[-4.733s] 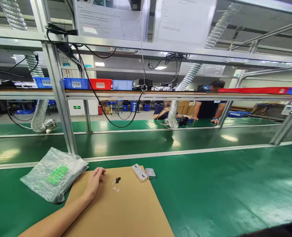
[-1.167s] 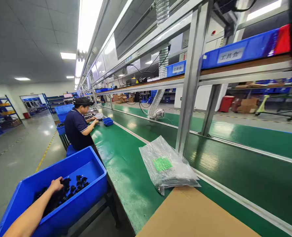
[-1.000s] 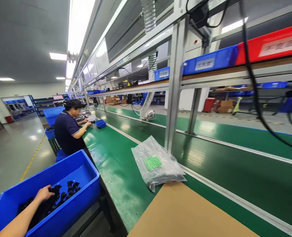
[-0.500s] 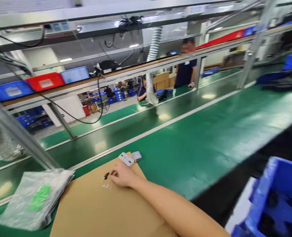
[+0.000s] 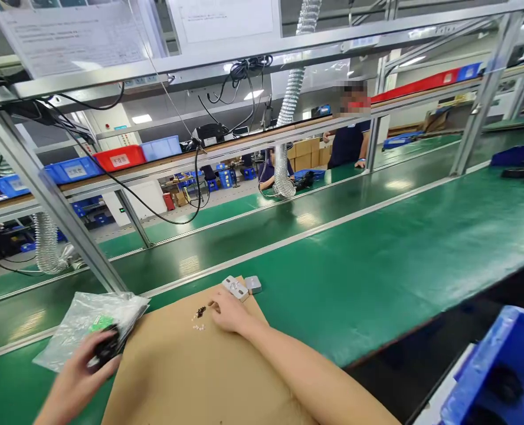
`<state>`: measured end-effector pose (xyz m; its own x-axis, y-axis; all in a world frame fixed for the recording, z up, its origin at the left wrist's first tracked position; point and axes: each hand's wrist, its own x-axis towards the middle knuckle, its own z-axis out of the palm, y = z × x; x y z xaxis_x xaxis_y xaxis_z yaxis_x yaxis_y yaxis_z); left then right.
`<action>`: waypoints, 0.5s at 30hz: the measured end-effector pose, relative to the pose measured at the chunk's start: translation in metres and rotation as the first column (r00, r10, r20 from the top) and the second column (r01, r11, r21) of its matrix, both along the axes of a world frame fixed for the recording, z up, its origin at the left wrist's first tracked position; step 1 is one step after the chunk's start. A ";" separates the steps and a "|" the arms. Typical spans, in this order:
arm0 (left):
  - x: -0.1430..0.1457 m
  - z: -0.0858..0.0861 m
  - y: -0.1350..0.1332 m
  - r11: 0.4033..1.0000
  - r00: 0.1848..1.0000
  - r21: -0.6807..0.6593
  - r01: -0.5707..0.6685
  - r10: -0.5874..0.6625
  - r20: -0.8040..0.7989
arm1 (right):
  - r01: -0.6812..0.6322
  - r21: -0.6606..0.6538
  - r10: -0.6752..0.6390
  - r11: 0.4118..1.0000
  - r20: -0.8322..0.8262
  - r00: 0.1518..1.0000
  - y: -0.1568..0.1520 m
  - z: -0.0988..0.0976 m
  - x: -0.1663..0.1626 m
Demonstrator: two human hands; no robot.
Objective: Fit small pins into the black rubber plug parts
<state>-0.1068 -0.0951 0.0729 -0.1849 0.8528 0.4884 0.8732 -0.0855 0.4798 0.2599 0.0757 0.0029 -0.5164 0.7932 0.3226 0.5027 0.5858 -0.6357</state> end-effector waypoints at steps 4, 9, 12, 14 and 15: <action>0.070 -0.007 0.067 0.946 0.971 -0.228 0.232 -0.238 -0.001 | -0.009 0.088 0.002 0.996 0.088 0.996 -0.005 0.007 -0.001; 0.098 -0.029 0.103 0.924 0.964 -0.292 0.245 -0.266 -0.032 | -0.033 0.167 0.005 0.985 0.163 0.987 -0.009 0.015 0.000; 0.097 -0.045 0.094 0.955 0.970 -0.209 0.210 -0.230 -0.077 | -0.056 0.183 0.019 0.982 0.199 0.980 -0.009 0.019 0.000; 0.096 -0.053 0.089 0.972 0.975 -0.147 0.181 -0.197 -0.101 | -0.071 0.180 0.031 0.981 0.219 0.975 -0.009 0.021 -0.001; 0.097 -0.056 0.087 0.978 0.977 -0.124 0.169 -0.183 -0.107 | -0.077 0.176 0.036 0.981 0.226 0.974 -0.010 0.022 -0.002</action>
